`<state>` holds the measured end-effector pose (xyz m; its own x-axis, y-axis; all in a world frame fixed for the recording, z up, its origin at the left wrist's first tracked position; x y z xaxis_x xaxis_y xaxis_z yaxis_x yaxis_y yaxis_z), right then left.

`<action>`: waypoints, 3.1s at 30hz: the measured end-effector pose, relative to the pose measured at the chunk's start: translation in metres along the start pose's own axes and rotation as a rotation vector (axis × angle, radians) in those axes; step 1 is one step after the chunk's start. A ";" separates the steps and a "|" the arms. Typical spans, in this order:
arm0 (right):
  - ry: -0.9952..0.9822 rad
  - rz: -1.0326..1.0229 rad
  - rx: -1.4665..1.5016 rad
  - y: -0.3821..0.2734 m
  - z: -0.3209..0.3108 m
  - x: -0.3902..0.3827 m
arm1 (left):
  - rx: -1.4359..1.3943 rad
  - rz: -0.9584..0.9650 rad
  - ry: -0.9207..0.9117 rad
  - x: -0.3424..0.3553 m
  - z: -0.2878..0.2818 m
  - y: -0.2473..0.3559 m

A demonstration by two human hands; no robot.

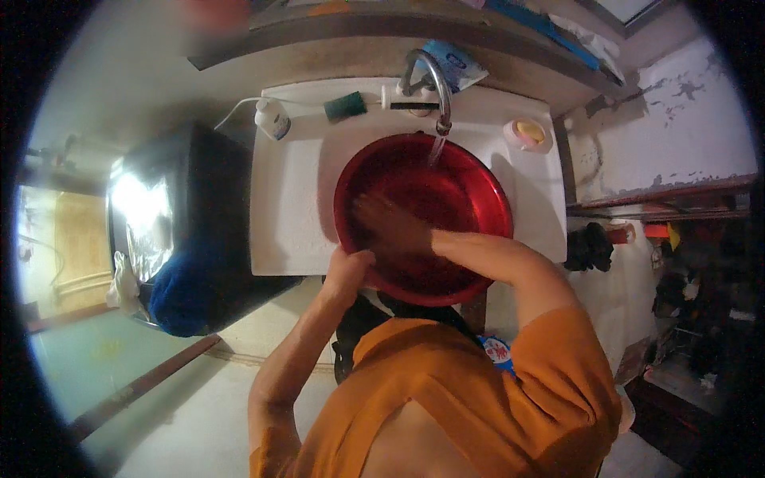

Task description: The person fills a red basin with water at a sink, then moves to a clothes rack. They place a white cloth on a hanger and hang it on the rack, followed by hanging a white shirt on another hanger.

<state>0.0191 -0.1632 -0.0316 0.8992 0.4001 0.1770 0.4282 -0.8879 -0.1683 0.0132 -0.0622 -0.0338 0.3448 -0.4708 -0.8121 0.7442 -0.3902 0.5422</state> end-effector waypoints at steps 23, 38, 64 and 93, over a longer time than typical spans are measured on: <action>0.438 0.027 0.194 0.031 -0.030 0.047 | -0.018 -0.041 -0.038 -0.001 0.019 -0.002; -0.345 0.294 -0.601 0.139 -0.027 -0.119 | -0.131 0.083 -0.026 0.002 0.012 -0.008; -0.597 0.189 -0.510 0.103 -0.069 -0.182 | -0.144 0.322 -0.009 0.006 0.021 0.010; 0.716 0.972 0.162 0.088 -0.172 -0.224 | -0.344 -0.014 -0.111 0.050 0.028 -0.046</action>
<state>-0.1603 -0.3705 0.0807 0.6203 -0.6769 0.3963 -0.3436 -0.6886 -0.6386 -0.0197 -0.0897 -0.0933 0.2832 -0.5573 -0.7805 0.9040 -0.1165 0.4113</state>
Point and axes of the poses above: each hand's wrist, its own x-axis towards the middle knuckle, its own z-axis out of the palm, y = z × x, the point moved 9 cm from there along x, towards the middle knuckle, and after that the axes turned 8 degrees about -z, right-handed, at the moved point
